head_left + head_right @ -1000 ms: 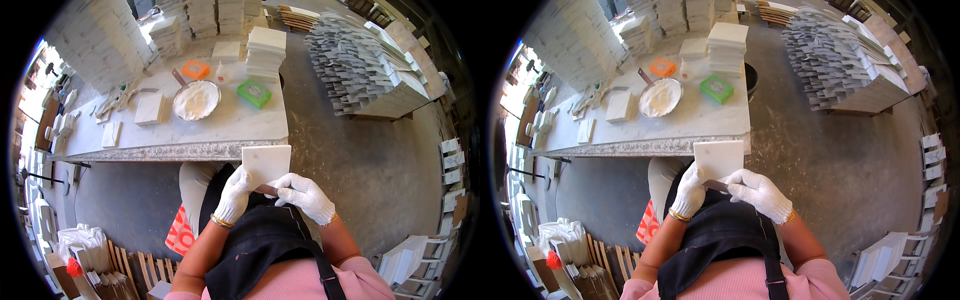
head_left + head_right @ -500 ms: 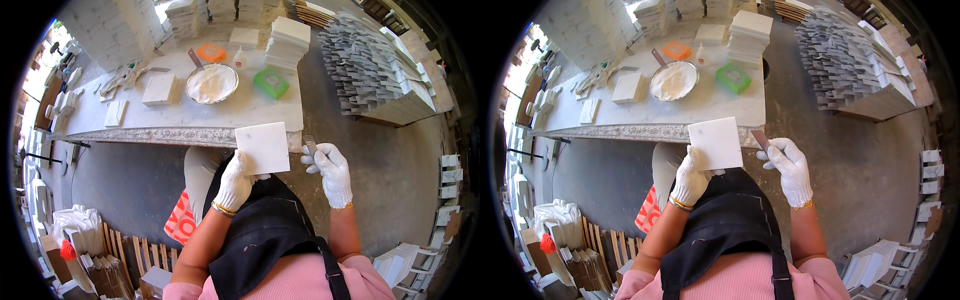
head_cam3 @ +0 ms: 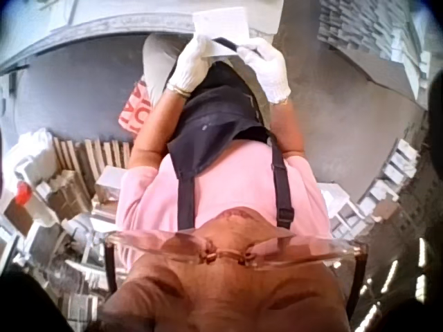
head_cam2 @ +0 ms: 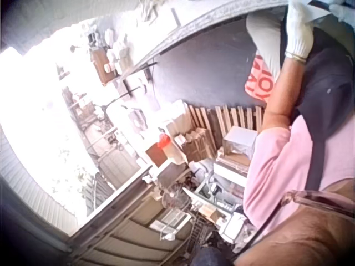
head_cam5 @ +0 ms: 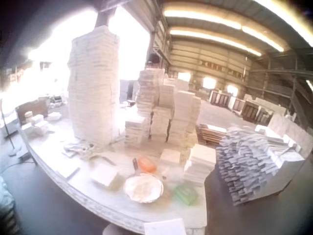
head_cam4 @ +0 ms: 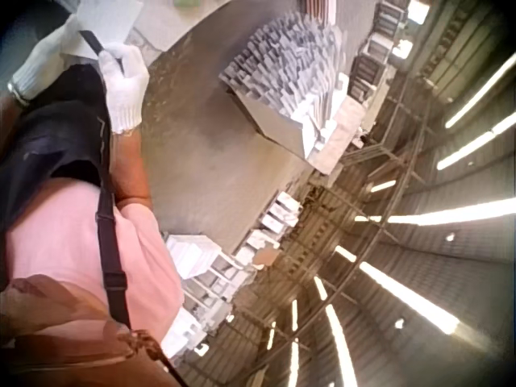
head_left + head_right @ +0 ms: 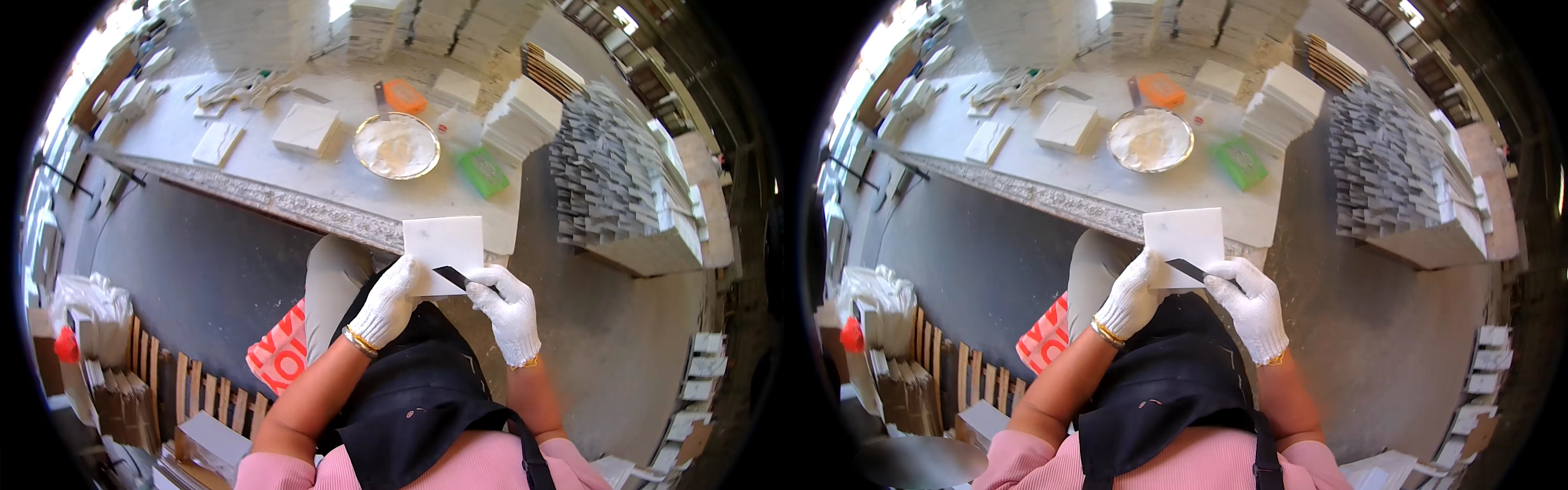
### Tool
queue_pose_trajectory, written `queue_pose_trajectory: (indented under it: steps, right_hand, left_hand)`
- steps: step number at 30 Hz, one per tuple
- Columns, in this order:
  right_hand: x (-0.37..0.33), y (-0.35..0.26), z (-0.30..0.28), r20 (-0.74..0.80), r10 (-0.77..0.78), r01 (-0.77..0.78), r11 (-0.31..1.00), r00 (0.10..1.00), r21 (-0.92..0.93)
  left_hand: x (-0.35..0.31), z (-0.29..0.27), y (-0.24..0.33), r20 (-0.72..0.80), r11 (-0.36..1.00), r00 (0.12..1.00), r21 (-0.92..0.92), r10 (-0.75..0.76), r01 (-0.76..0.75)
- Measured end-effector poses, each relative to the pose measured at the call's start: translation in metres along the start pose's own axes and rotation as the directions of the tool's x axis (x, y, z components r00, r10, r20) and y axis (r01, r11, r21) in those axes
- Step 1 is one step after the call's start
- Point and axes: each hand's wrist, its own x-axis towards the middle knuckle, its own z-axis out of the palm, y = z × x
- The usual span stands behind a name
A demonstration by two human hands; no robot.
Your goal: The person applies a white paste to the edges of small white rectangular tiles using a metal spatula, then smooths and cleans the edges with a green sponge. The person handles tiles one at a time, repeating the process across multiple units.
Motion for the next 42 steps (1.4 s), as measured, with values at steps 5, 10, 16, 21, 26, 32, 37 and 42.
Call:
queue_pose_trajectory:
  steps: [5,10,16,21,26,32,37,42]
  right_hand:
    - [0.005,0.005,-0.001,-0.127,-0.067,0.095,0.968,0.99,0.232]
    - [0.007,0.003,-0.011,-0.16,-0.146,0.194,0.92,0.976,0.341]
    - [-0.002,0.016,-0.03,-0.281,-0.107,0.211,0.904,0.954,0.371]
    - [-0.018,0.012,-0.057,-0.378,-0.124,0.262,0.903,0.917,0.339]
    - [-0.019,0.004,-0.045,-0.355,-0.14,0.276,0.887,0.924,0.37]
    - [0.011,0.0,-0.004,-0.051,-0.088,0.099,0.956,0.995,0.275]
    - [0.053,0.002,0.0,-0.01,-0.02,0.023,0.953,1.0,0.302]
    - [0.112,-0.008,-0.011,-0.093,0.079,-0.064,0.986,0.993,0.156]
  left_hand:
    - [0.005,0.007,0.1,0.108,0.805,0.96,0.574,-0.257,0.151]
    - [0.037,0.04,0.167,0.048,0.412,0.887,0.896,-0.46,0.165]
    - [0.076,0.081,0.169,-0.024,0.112,0.807,0.987,-0.59,0.111]
    - [0.068,0.127,0.165,0.019,0.133,0.817,0.989,-0.576,0.071]
    - [0.05,0.105,0.138,0.141,0.657,0.87,0.714,-0.472,0.241]
    - [0.029,0.03,0.074,0.018,0.991,0.997,0.108,-0.076,0.073]
    - [0.035,-0.017,0.063,-0.103,0.999,0.994,-0.037,0.033,-0.037]
    - [0.049,-0.039,0.082,-0.234,0.997,0.969,0.045,0.077,-0.068]
